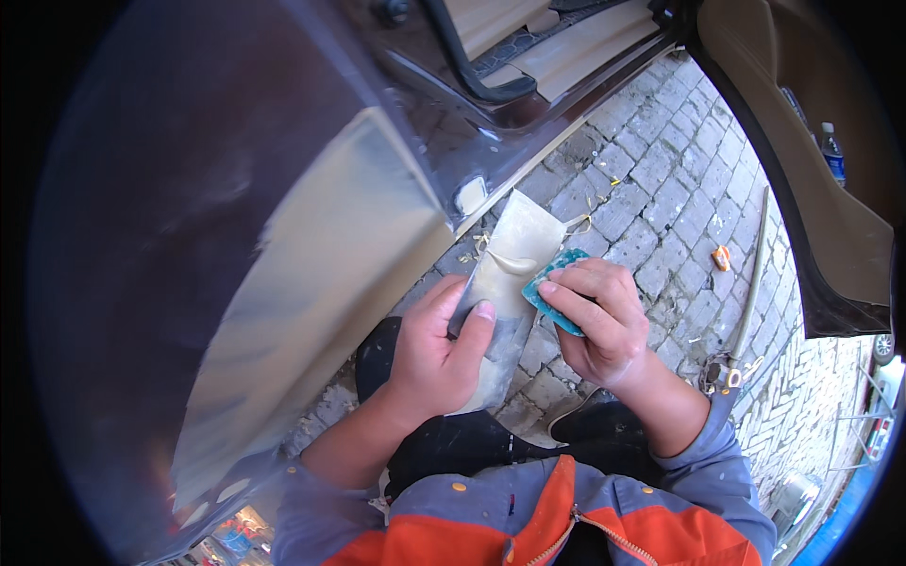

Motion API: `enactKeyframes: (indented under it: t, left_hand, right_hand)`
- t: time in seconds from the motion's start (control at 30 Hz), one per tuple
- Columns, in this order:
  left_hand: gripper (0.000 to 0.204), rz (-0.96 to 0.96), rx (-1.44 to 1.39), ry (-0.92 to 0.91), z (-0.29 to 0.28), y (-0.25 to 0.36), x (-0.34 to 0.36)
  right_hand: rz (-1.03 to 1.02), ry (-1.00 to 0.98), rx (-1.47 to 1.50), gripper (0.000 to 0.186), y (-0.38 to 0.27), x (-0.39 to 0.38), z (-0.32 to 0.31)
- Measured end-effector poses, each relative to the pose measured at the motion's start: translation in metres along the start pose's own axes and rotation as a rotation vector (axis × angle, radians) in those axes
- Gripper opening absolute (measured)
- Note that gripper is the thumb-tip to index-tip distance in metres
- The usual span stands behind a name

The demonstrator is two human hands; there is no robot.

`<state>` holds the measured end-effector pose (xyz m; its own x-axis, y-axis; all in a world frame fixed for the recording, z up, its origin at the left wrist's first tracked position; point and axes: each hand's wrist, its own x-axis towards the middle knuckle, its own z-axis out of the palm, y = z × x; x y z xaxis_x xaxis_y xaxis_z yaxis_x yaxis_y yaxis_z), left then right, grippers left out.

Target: The person applies a beige filler to a damaged area on a car door using a putty knife, then smooths and levels the filler with a sanding block. The person works on the lower edge of the door, repeatedly applying and smoothing the material.

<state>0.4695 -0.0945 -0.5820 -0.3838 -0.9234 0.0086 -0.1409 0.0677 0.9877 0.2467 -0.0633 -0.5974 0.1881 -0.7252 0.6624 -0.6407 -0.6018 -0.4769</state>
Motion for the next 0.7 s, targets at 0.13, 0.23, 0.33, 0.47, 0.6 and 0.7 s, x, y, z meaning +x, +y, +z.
enactKeyframes:
  t: [0.13,0.23,0.33,0.47,0.6,0.7]
  left_hand:
    - [0.019,0.059,0.040,0.004,-0.017,0.009,-0.010]
    - [0.021,0.132,0.084,-0.018,-0.028,0.022,-0.015]
    - [0.022,0.226,0.132,-0.015,-0.031,0.028,-0.018]
    - [0.022,0.323,0.253,0.044,-0.034,0.032,-0.023]
    - [0.018,0.023,0.035,0.162,-0.019,0.031,-0.022]
    - [0.029,-0.135,-0.480,0.167,0.013,0.022,-0.014]
  right_hand:
    - [0.007,0.011,-0.049,0.046,-0.027,0.016,0.010]
    - [0.033,0.006,-0.072,0.045,-0.044,0.022,0.016]
    - [0.083,-0.085,-0.066,0.045,-0.059,0.032,0.011]
    - [0.237,-0.275,0.212,0.039,-0.055,0.040,-0.019]
    - [1.037,-0.018,1.002,0.031,-0.041,0.021,-0.054]
    - [0.995,0.154,1.316,0.025,0.005,0.003,-0.087]
